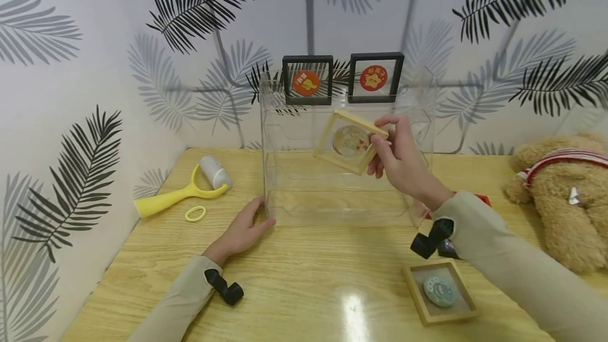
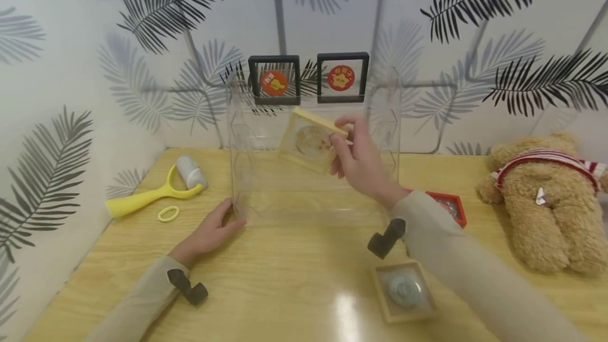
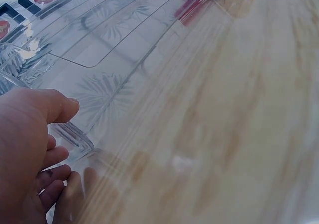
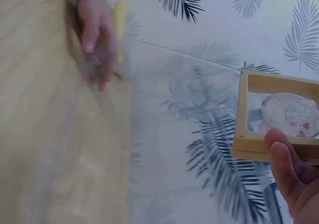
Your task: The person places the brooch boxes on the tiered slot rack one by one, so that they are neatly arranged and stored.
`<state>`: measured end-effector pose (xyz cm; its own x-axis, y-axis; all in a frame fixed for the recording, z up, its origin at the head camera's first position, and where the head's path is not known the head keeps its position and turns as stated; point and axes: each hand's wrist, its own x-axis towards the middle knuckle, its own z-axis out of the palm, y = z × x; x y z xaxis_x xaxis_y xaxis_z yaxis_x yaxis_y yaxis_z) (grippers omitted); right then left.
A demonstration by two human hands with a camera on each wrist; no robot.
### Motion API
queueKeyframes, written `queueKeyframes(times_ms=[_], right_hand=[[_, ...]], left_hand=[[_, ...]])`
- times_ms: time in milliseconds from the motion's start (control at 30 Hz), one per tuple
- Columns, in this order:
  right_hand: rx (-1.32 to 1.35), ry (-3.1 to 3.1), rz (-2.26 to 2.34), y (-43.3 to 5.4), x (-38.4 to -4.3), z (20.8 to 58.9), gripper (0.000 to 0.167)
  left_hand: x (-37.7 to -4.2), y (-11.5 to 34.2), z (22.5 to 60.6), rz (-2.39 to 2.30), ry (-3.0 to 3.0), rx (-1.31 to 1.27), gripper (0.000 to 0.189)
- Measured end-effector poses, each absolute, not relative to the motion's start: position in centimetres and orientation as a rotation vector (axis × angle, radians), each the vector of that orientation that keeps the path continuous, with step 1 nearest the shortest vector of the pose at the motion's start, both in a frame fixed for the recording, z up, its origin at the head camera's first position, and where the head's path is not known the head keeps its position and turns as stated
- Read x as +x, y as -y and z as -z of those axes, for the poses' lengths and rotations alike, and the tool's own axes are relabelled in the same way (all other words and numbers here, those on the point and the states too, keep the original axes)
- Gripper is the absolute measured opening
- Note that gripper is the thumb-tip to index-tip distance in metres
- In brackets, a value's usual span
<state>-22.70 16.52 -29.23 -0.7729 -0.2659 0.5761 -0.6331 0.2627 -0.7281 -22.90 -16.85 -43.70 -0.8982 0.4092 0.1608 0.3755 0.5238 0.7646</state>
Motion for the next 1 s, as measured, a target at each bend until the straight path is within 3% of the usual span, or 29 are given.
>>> queueKeyframes(times_ms=[233, 567, 1000], right_hand=[[0.748, 2.268, -1.296, -14.9, -25.7, 26.4, 0.026], [0.899, 2.177, -0.819, -13.0, -29.1, 24.9, 0.012], [0.93, 2.459, -0.718, -11.9, -30.2, 25.5, 0.018]], left_hand=[[-23.1, 17.1, 43.8, -1.358, -2.715, 0.723, 0.056], [-22.8, 17.0, 43.7, -1.363, -2.709, 0.706, 0.054], [-22.9, 17.3, 43.9, -1.351, -2.72, 0.711, 0.056]])
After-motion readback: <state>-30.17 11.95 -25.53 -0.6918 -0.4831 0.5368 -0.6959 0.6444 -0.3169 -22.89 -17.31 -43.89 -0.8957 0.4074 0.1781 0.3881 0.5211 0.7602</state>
